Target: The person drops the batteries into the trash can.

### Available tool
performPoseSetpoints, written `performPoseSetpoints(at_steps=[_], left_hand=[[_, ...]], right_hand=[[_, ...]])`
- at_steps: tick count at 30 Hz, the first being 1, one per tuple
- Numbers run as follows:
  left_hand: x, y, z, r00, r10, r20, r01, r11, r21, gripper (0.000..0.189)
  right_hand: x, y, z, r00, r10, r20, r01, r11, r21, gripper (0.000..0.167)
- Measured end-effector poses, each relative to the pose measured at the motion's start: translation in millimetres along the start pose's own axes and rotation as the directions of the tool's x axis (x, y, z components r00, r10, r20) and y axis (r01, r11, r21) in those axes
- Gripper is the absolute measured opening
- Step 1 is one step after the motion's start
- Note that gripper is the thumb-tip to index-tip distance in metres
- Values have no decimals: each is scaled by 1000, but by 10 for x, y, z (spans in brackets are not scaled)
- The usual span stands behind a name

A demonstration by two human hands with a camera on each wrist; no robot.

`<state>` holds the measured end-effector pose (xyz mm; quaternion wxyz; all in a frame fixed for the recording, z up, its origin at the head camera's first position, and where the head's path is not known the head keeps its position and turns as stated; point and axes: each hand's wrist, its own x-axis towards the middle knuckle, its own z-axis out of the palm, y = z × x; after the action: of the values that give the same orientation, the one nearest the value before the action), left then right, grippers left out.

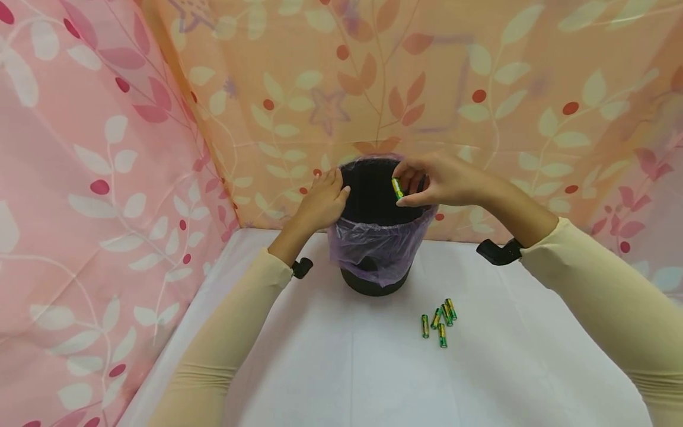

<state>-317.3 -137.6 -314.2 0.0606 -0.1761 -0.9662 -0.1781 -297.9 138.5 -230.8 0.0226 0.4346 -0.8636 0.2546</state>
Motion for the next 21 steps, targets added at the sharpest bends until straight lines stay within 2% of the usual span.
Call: performPoseSetpoints(at_steps=[10,21], left_hand=[[15,-3,3,1000,-8,-3,8,1000,1,64],[33,-18,16,1000,-5,-2,5,1000,4,63]], right_hand=[[148,104,152,998,55,37,-55,998,3,36],[246,201,320,999,50,20,-50,999,-7,37]])
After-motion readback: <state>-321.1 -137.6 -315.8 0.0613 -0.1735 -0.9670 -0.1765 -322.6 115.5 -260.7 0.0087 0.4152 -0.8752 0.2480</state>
